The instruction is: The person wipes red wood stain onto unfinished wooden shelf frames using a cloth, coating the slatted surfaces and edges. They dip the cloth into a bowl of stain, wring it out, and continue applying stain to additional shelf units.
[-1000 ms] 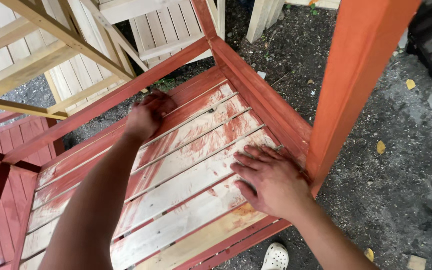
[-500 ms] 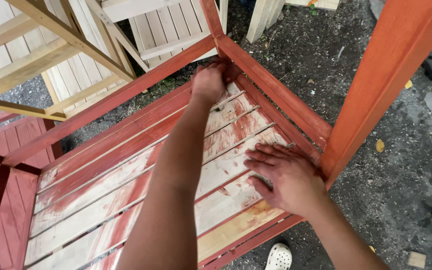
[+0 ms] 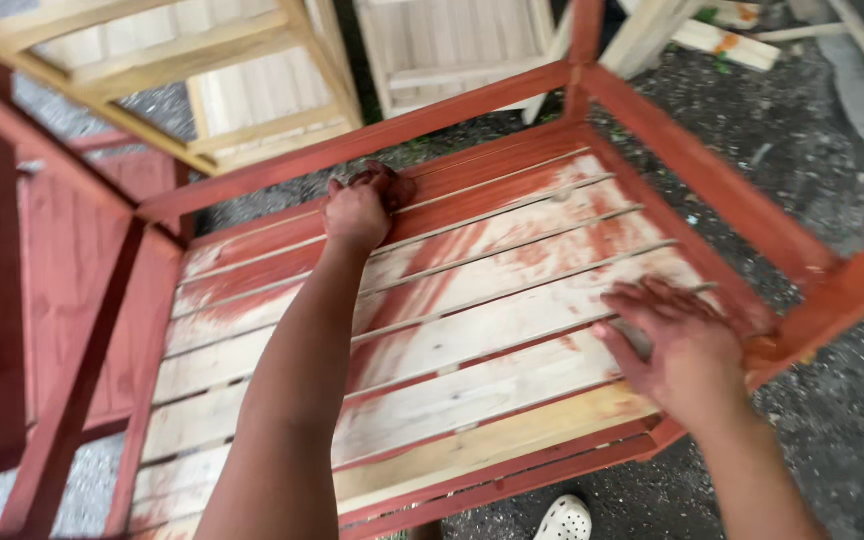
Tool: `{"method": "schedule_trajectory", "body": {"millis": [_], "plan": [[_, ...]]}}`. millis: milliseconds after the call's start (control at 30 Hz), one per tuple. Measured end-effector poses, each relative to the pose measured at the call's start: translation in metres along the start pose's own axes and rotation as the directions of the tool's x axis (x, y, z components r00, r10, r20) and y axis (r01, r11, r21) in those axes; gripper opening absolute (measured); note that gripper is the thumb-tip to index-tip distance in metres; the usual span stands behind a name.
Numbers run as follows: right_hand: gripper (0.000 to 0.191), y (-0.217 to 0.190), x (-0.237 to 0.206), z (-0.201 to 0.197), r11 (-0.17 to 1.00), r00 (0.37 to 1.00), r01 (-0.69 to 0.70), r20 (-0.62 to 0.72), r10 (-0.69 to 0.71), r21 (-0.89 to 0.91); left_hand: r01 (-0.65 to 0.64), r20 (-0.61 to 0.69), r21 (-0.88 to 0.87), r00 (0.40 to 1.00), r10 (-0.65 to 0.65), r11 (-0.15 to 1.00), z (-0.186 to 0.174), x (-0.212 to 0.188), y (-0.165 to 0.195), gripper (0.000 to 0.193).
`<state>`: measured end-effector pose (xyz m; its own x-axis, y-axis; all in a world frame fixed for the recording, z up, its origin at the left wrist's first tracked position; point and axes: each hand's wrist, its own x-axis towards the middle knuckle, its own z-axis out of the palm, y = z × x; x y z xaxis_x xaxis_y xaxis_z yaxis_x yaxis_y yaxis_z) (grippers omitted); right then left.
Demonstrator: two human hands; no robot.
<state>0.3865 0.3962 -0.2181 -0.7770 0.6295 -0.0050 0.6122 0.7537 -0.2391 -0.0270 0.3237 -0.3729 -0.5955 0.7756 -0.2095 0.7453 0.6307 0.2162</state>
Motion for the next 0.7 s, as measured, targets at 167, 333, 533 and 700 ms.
{"method": "schedule_trajectory", "body": {"millis": [167,333,533,700], "plan": [[0.053,-0.103,-0.01,0.038,0.931,0.939,0.337,0.017,-0.342,0.139,0.14,-0.014,0.077,0.99,-0.139,0.987,0.003,-0.021,-0.096,0.03],[0.074,-0.144,-0.009,0.046,0.832,0.832,0.544,0.059,-0.551,0.108,0.371,-0.02,0.144,0.928,-0.372,0.917,-0.034,-0.069,-0.195,0.028],[0.101,-0.142,-0.007,0.049,0.786,0.776,0.613,0.126,-0.618,0.084,0.576,-0.061,0.077,0.818,-0.573,0.814,-0.042,-0.083,-0.211,0.036],[0.102,-0.145,-0.006,0.052,0.807,0.788,0.582,0.171,-0.591,0.106,0.602,-0.266,0.182,0.791,-0.551,0.777,-0.033,-0.062,-0.168,0.048]]}}
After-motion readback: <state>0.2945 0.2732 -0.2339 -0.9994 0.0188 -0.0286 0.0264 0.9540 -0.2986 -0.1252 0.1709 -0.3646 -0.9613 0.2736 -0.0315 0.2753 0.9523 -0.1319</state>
